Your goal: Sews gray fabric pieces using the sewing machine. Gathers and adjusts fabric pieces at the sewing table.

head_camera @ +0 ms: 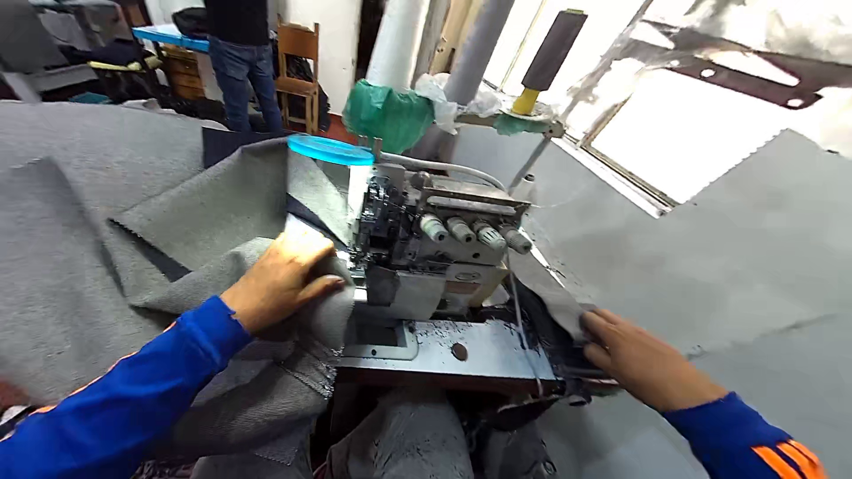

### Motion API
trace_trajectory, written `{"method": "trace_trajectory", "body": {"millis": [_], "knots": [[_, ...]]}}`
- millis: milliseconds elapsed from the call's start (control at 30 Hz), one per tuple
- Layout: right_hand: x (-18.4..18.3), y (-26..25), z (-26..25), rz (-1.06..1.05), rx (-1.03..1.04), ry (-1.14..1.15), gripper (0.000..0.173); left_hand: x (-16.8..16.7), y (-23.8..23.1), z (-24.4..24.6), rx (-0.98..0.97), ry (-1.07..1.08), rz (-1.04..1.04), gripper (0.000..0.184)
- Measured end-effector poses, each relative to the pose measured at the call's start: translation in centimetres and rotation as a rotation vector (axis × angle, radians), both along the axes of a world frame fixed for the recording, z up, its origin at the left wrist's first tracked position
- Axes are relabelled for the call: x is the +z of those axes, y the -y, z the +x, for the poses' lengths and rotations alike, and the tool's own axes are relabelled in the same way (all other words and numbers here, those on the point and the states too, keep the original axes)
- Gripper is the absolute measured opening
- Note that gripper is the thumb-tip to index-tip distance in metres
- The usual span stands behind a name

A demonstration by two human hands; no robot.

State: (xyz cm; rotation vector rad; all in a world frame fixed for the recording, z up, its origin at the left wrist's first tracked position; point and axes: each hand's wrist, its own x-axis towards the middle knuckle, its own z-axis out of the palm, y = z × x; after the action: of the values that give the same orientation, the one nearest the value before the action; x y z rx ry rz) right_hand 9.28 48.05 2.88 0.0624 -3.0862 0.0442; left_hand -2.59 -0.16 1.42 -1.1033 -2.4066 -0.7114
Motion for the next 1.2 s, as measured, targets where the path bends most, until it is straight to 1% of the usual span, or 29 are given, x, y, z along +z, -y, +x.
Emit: {"method": "trace_trajectory", "body": {"millis": [67, 100, 133, 167, 200, 233, 300, 333, 400, 433, 500, 600, 667, 700, 733, 767, 800, 833, 900, 967, 1033, 1100, 1133, 1200], "knots": [[1.5, 1.3, -0.3, 0.026, 0.091, -0.295, 0.019, 1.2, 0.3, 0.3, -0.110, 0.138, 0.100, 0.019], [2.0, 2.5, -0.5, 0.050, 0.141, -0.468, 0.021, 1.9, 0.5, 0.5, -0.180, 0.249, 0.175, 0.013], [2.7, 4.6, -0.4, 0.015, 0.183, -0.600, 0.024, 2.7, 0.7, 1.0, -0.248, 0.355, 0.248, 0.009], [3.3, 7.3, -0.1, -0.062, 0.230, -0.691, 0.026, 3.5, 0.9, 1.6, -0.286, 0.424, 0.308, 0.009], [3.5, 10.1, 0.3, -0.173, 0.294, -0.763, 0.030, 4.1, 1.0, 2.3, -0.293, 0.436, 0.339, 0.010], [3.4, 13.3, 0.4, -0.330, 0.355, -0.800, 0.036, 4.5, 1.0, 3.1, -0.285, 0.408, 0.360, 0.008], [2.4, 20.1, -0.1, -0.756, 0.452, -0.811, 0.042, 4.9, 1.0, 4.3, -0.259, 0.309, 0.393, 0.007], [1.7, 23.5, -0.5, -0.966, 0.458, -0.794, 0.041, 4.8, 0.9, 4.9, -0.248, 0.257, 0.414, 0.010], [0.3, 28.9, -1.5, -1.317, 0.405, -0.746, 0.036, 4.7, 0.7, 5.7, -0.235, 0.213, 0.474, 0.012], [-0.1, 31.0, -1.7, -1.455, 0.372, -0.710, 0.034, 4.6, 0.7, 6.0, -0.225, 0.219, 0.511, 0.011], [-0.2, 33.6, -1.7, -1.646, 0.348, -0.642, 0.030, 4.5, 0.8, 6.1, -0.192, 0.241, 0.571, 0.010], [-0.3, 34.7, -1.9, -1.824, 0.361, -0.576, 0.027, 4.5, 1.2, 6.2, -0.131, 0.260, 0.603, 0.006], [-0.7, 34.8, -2.1, -1.874, 0.365, -0.561, 0.023, 4.8, 1.4, 6.3, -0.099, 0.257, 0.589, 0.006], [-1.3, 34.7, -1.9, -1.834, 0.369, -0.558, 0.014, 4.9, 1.4, 6.2, -0.082, 0.247, 0.583, 0.006], [-2.1, 34.6, -1.5, -1.749, 0.372, -0.530, 0.008, 5.1, 1.3, 6.2, -0.066, 0.234, 0.566, 0.006], [-3.0, 34.5, -0.9, -1.649, 0.376, -0.462, 0.021, 5.1, 1.2, 6.0, -0.042, 0.217, 0.527, 0.006], [-4.2, 34.6, -0.2, -1.586, 0.393, -0.370, 0.026, 5.1, 1.1, 5.7, -0.010, 0.201, 0.467, 0.006], [-5.6, 34.9, 0.4, -1.551, 0.407, -0.272, 0.023, 4.6, 0.8, 5.2, 0.025, 0.182, 0.396, 0.006], [-8.7, 35.8, 1.4, -1.515, 0.382, -0.127, 0.015, 2.1, -0.1, 3.8, 0.091, 0.115, 0.277, 0.007], [-10.4, 35.9, 1.8, -1.574, 0.309, -0.065, 0.013, -0.7, -1.2, 2.9, 0.145, -0.032, 0.271, 0.008], [-10.6, 35.1, 2.0, -1.703, 0.325, -0.001, 0.013, -1.6, -2.2, 2.9, 0.215, -0.244, 0.239, 0.016], [-10.5, 34.3, 2.8, -1.767, 0.329, 0.057, 0.014, -1.7, -3.0, 4.3, 0.253, -0.404, 0.127, 0.012], [-10.4, 33.9, 3.0, -1.770, 0.313, 0.064, 0.015, -1.6, -3.4, 5.2, 0.265, -0.432, 0.067, 0.015], [-9.9, 33.0, 2.9, -1.758, 0.289, 0.022, 0.017, -1.2, -4.2, 6.8, 0.310, -0.386, -0.050, 0.027]]}}
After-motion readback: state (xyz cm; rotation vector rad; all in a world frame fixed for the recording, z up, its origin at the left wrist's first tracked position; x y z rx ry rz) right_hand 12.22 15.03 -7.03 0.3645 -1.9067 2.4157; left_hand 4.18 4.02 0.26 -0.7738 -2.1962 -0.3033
